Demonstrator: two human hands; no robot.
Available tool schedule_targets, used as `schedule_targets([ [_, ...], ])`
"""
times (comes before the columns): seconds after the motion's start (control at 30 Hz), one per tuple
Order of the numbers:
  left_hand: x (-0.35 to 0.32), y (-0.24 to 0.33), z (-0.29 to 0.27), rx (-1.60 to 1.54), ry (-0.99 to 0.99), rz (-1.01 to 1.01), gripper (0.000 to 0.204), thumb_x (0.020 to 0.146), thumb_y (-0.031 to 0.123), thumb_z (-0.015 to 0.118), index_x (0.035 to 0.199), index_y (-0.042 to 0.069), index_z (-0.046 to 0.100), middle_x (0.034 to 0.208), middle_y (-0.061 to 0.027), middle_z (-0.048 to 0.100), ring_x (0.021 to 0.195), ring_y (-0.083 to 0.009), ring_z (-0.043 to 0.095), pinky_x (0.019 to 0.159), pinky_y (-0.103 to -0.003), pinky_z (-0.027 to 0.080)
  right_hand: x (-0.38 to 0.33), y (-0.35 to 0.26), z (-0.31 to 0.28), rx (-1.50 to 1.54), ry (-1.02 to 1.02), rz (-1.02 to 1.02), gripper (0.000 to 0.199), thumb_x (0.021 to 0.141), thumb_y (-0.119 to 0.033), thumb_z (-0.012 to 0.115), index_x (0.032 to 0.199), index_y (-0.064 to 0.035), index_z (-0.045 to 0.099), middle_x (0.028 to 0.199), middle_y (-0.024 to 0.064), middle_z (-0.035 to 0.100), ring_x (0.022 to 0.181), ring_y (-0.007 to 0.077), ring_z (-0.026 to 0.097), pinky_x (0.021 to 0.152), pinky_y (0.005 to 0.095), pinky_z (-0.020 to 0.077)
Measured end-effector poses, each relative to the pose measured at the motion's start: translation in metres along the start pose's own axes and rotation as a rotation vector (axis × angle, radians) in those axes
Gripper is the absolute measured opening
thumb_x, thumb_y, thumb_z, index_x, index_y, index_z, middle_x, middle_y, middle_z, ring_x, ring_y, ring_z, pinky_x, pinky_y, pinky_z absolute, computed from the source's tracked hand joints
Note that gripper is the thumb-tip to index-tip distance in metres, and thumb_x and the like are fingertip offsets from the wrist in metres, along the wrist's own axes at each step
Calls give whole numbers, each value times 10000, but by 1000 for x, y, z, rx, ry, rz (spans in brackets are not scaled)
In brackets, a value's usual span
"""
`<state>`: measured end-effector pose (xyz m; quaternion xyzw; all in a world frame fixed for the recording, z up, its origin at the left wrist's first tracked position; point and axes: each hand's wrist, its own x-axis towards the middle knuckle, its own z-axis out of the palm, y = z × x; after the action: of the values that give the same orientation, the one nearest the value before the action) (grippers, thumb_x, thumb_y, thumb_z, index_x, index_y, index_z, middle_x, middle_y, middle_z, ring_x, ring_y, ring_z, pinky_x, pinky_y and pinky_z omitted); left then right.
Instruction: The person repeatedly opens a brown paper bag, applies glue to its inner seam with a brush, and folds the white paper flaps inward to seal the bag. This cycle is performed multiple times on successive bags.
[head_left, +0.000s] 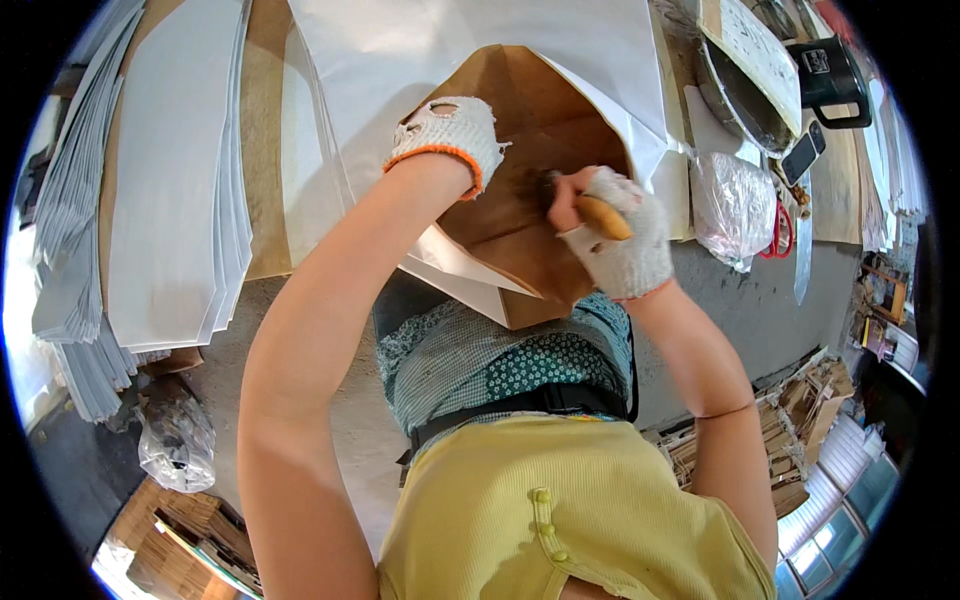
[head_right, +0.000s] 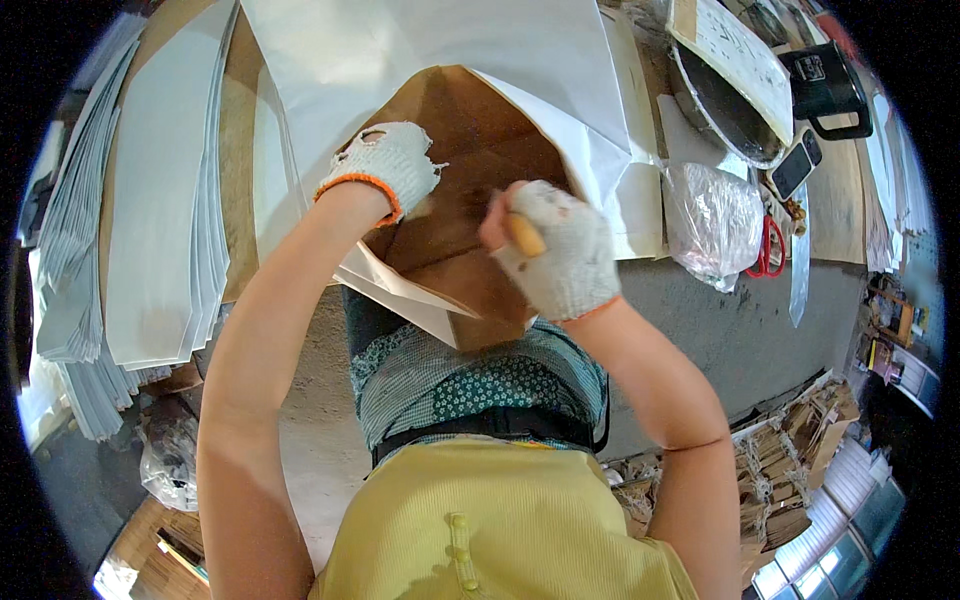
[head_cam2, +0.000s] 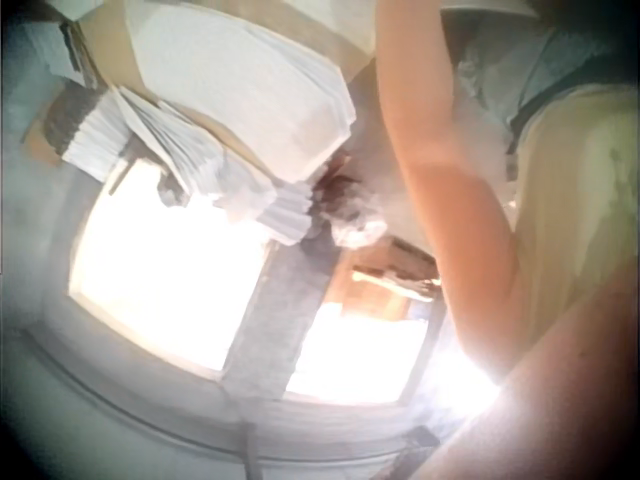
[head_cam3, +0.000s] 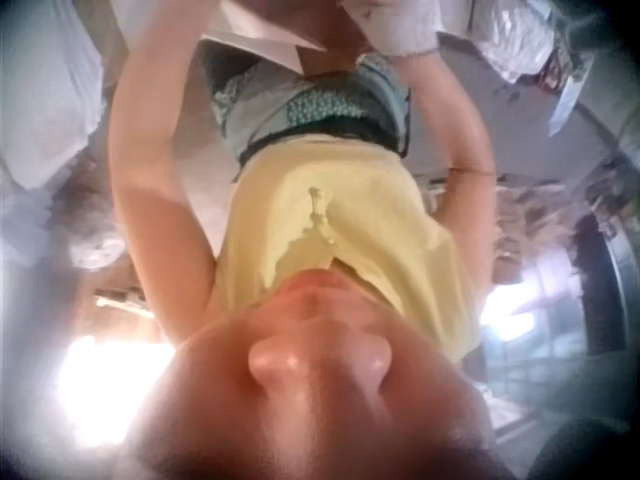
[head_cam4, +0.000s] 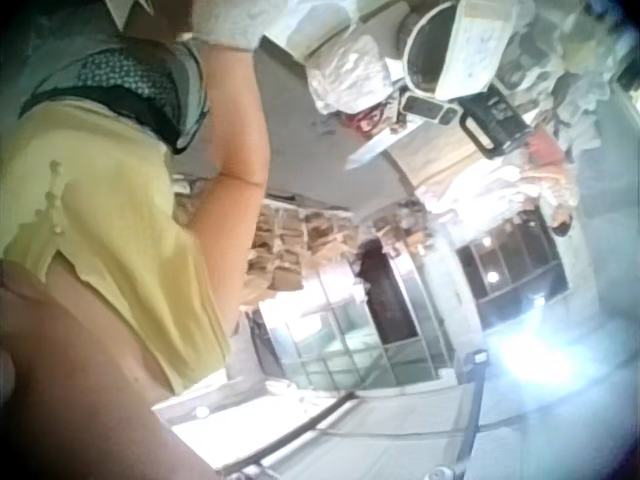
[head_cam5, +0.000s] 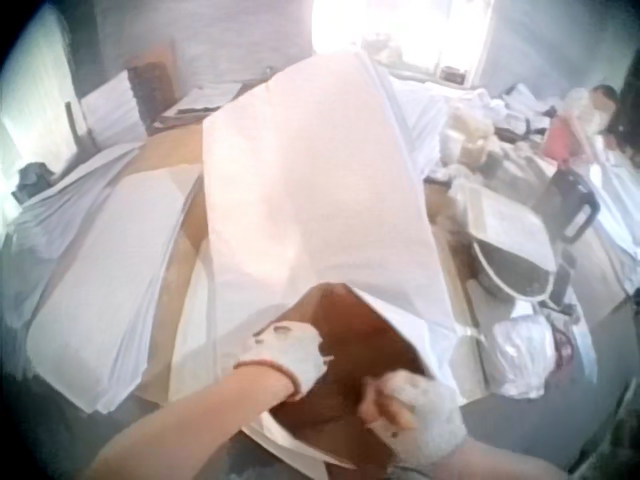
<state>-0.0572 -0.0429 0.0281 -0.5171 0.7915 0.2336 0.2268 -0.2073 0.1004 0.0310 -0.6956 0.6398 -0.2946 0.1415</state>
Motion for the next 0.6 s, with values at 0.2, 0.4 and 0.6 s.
schedule_targets([
  [0.2,-2,5,-1,52,37,3,316,894,333,620,1075,92,716,1108,-170,692,1039,-376,662,863,-482,551,-15,14,-31,-391,-67,175,97,784,-95,719,839,-71,642,793,129,645,709,330,642,632,378,509],
  [0.4,-8,-19,-14,50,21,-103,286,880,233,651,1134,105,685,1161,-175,674,1053,-367,659,890,-455,543,17,37,-48,712,64,365,245,961,-256,563,1045,-58,679,801,41,657,717,167,639,731,333,536],
  [0.6,-5,15,-8,171,199,18,236,877,143,603,1100,103,669,1125,-139,678,1055,-313,662,873,-401,542,79,92,14,1770,748,558,341,958,-298,559,1171,-36,603,811,91,643,919,258,640,1005,447,481],
])
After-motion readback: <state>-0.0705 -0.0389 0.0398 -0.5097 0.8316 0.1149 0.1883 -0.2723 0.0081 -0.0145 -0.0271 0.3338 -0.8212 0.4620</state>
